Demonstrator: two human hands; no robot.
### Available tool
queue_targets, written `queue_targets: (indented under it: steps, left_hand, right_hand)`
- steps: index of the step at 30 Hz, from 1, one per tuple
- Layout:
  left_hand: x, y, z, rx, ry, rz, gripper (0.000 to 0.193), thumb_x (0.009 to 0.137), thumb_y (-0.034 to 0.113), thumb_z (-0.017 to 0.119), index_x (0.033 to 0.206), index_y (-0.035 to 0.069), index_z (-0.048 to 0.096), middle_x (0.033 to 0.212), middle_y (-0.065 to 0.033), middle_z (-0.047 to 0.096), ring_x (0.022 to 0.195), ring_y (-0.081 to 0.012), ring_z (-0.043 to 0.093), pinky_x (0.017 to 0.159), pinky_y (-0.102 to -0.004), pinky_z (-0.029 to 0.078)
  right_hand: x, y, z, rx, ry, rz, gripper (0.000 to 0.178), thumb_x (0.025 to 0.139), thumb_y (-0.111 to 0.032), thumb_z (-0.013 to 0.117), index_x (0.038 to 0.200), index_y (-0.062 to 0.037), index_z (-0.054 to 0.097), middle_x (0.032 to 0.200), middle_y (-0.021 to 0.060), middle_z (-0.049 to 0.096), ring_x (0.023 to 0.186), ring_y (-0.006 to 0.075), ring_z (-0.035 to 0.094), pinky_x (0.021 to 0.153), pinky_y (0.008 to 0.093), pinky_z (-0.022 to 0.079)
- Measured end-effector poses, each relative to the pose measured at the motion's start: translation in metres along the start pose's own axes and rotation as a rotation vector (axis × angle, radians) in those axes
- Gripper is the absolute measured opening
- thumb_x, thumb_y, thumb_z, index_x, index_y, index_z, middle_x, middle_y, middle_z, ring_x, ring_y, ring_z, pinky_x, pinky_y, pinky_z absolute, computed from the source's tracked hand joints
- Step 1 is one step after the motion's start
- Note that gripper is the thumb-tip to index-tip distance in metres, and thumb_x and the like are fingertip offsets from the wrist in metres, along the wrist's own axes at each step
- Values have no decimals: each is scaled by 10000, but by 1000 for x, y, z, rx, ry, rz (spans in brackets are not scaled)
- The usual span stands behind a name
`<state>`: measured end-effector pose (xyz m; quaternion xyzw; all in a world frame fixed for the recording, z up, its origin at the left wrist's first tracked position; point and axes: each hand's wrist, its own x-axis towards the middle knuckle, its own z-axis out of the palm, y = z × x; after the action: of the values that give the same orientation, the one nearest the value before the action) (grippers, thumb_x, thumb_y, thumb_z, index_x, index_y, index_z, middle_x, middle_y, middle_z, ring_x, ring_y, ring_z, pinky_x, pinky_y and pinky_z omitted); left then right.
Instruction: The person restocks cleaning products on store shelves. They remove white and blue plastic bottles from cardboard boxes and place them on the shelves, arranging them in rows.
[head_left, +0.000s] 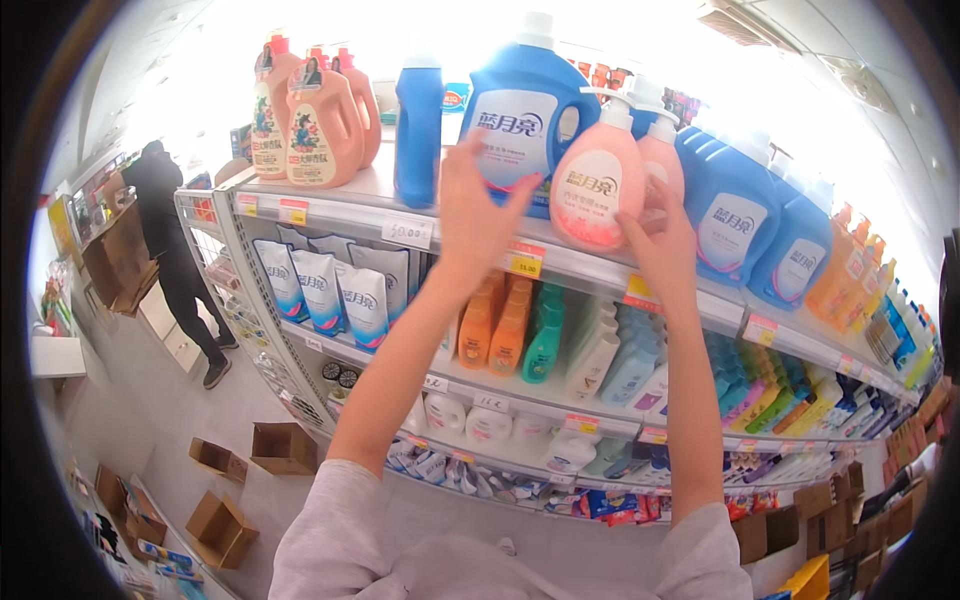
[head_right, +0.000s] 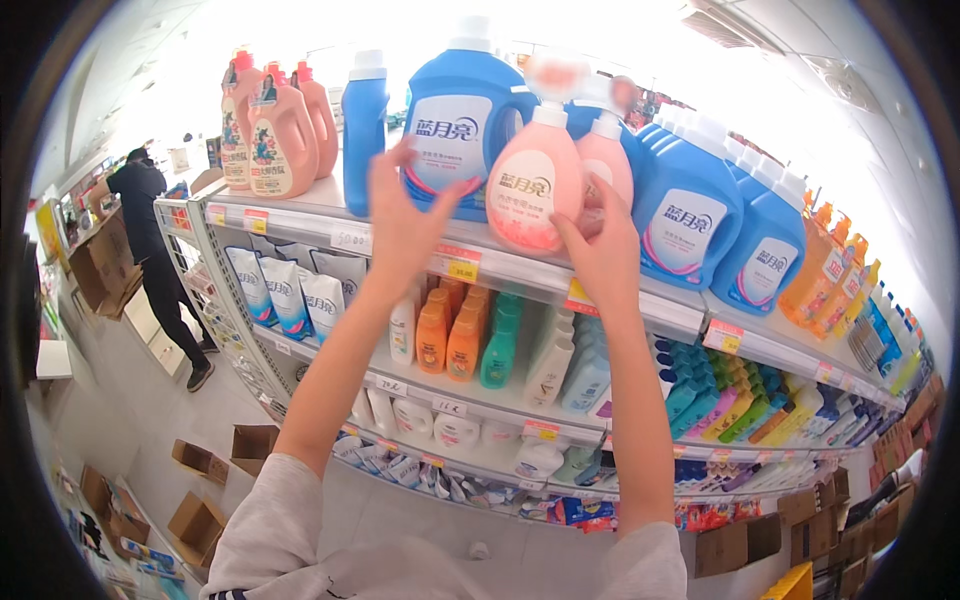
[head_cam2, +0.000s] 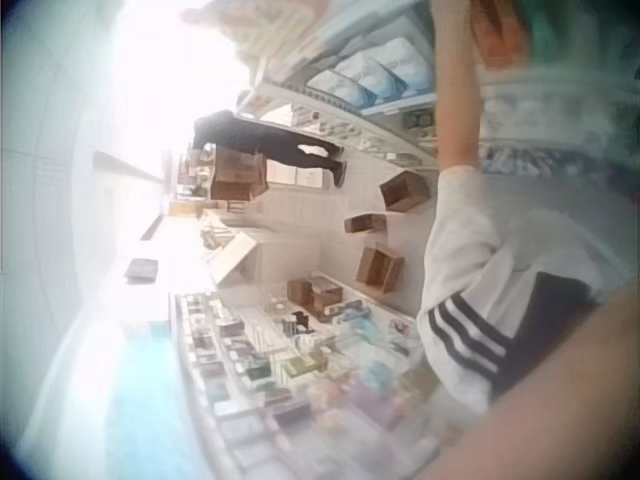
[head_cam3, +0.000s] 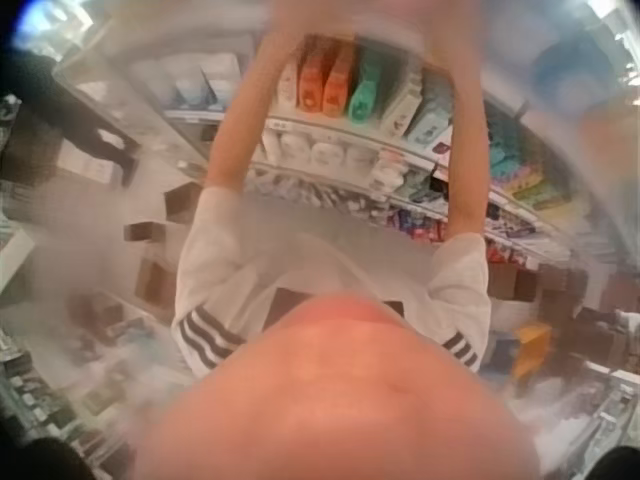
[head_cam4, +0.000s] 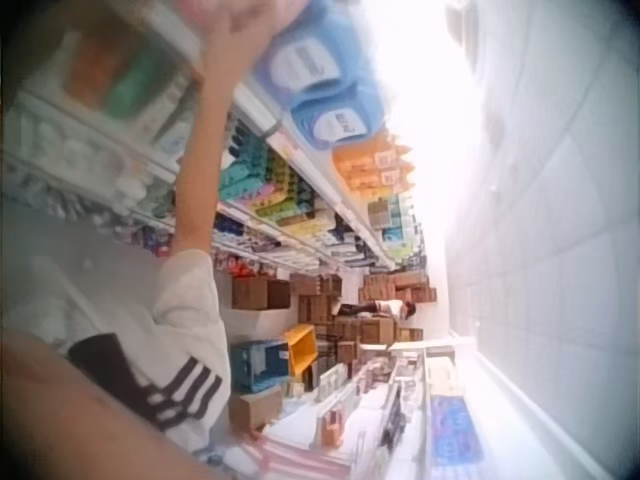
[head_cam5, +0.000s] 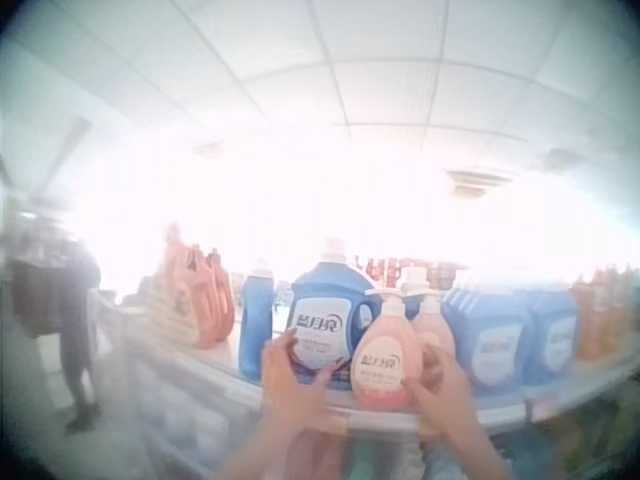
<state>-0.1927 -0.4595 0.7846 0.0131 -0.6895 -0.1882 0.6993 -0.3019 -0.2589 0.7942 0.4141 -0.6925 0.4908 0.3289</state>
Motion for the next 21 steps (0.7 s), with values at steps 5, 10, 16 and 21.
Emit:
queue_targets:
  steps: [5, 10, 16, 21]
  left_hand:
    - [54, -94, -28, 118, 178, -33, 777, 707, 277, 795, 1288, -75, 418, 1245, -244, 509, 1164, -361, 502, 976, -410, 406]
    - [63, -95, -30, 59, -130, -399, 650, 712, 188, 703, 1253, -81, 460, 1166, -241, 598, 1057, -361, 596, 919, -408, 460]
    - [59, -88, -32, -364, 267, -300, 611, 751, 41, 573, 1342, -35, 439, 1141, -131, 603, 1001, -238, 589, 912, -341, 447]
    - [54, -54, -44, -459, 428, -279, 631, 785, 34, 601, 1368, -51, 374, 1267, -155, 526, 1101, -253, 542, 959, -335, 422]
  right_hand:
    - [-20, -24, -8, 131, 180, 16, 509, 827, -84, 673, 1291, -12, 475, 1146, 112, 562, 842, 131, 586, 675, 261, 499]
    - [-49, -43, -18, 203, 223, 26, 425, 843, -14, 614, 1250, -10, 492, 1136, 105, 562, 844, 121, 580, 660, 245, 505]
    - [-89, -54, -20, 279, 255, 54, 365, 835, 27, 580, 1195, 7, 519, 1093, 106, 584, 845, 118, 579, 666, 241, 504]
    - [-109, -52, -29, 289, 323, 70, 357, 813, 47, 591, 1162, -2, 544, 1084, 92, 598, 874, 139, 584, 678, 254, 505]
